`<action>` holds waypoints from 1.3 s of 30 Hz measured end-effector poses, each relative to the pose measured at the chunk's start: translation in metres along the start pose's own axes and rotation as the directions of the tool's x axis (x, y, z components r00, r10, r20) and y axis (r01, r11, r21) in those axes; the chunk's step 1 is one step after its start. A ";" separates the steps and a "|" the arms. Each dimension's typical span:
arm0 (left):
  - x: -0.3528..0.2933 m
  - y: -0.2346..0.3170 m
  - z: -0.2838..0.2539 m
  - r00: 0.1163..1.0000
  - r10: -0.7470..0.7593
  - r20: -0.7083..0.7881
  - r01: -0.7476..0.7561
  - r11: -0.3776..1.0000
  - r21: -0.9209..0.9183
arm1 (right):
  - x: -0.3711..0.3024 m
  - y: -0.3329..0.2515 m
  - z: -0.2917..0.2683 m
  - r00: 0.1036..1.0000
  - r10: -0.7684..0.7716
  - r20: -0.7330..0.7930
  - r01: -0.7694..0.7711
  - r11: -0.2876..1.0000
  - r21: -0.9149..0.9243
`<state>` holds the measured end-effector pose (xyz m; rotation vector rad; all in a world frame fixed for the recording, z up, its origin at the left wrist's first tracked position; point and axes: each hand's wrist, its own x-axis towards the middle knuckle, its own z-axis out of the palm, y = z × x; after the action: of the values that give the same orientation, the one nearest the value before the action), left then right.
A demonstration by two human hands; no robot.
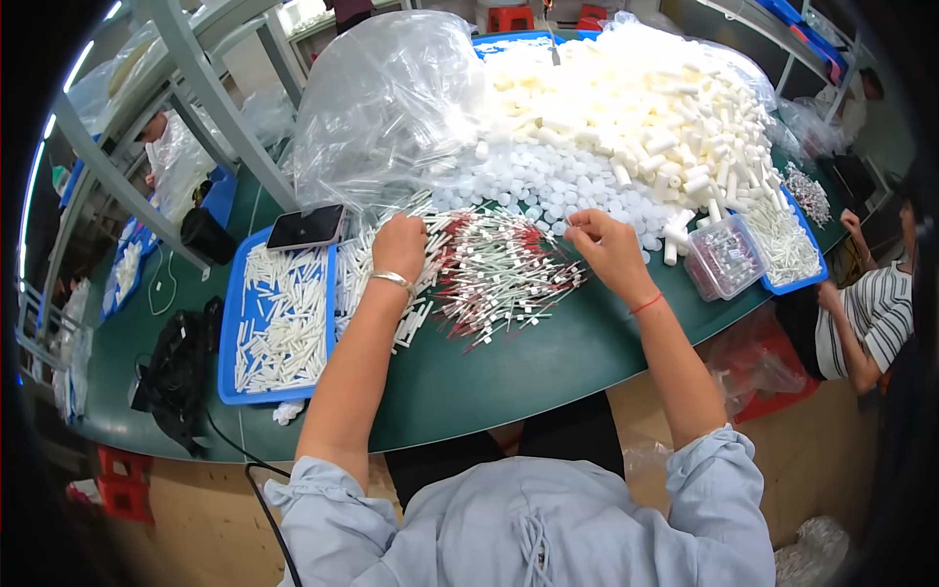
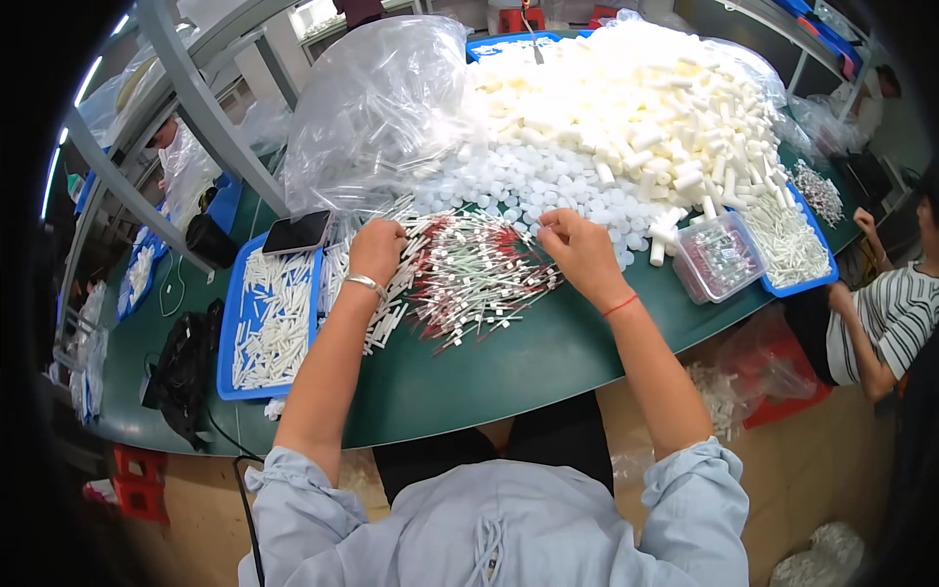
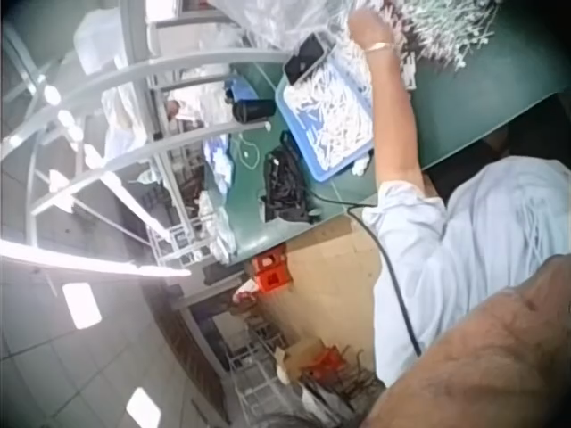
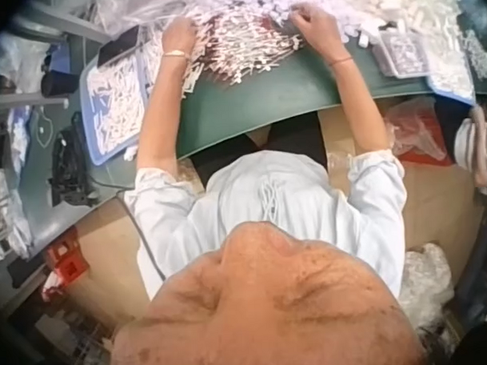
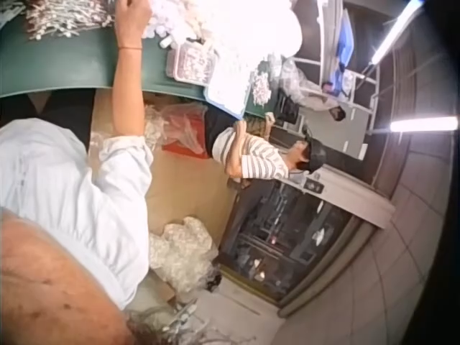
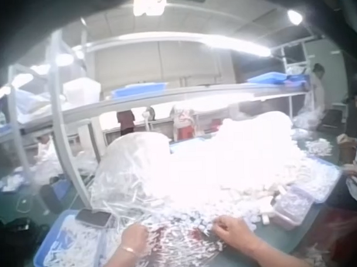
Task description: The person assembles small plastic parts by hand, inserting plastic sticks into white plastic connector components.
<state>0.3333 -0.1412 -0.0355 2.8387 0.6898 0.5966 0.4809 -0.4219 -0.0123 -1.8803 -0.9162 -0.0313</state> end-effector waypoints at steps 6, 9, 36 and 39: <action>-0.017 0.007 -0.021 0.948 0.127 -0.290 -0.166 0.980 -0.111 | -0.019 -0.029 -0.002 0.997 0.044 0.059 -0.052 0.989 0.135; -0.032 0.038 -0.049 0.987 -0.066 -0.144 -0.014 0.871 -0.491 | -0.028 -0.046 0.001 0.996 -0.053 0.067 0.035 0.968 0.247; -0.101 0.133 -0.065 0.884 0.463 0.058 -0.339 0.723 -0.603 | -0.085 -0.071 -0.021 0.880 -0.345 0.325 0.381 0.923 -0.051; -0.091 0.143 -0.062 0.853 0.510 0.109 -0.343 0.705 -0.621 | -0.090 -0.065 -0.028 0.911 -0.284 0.298 0.311 0.949 -0.047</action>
<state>0.2911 -0.3058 0.0245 2.3953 -0.2147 0.3644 0.3882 -0.4821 0.0155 -1.8427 -1.4219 0.0161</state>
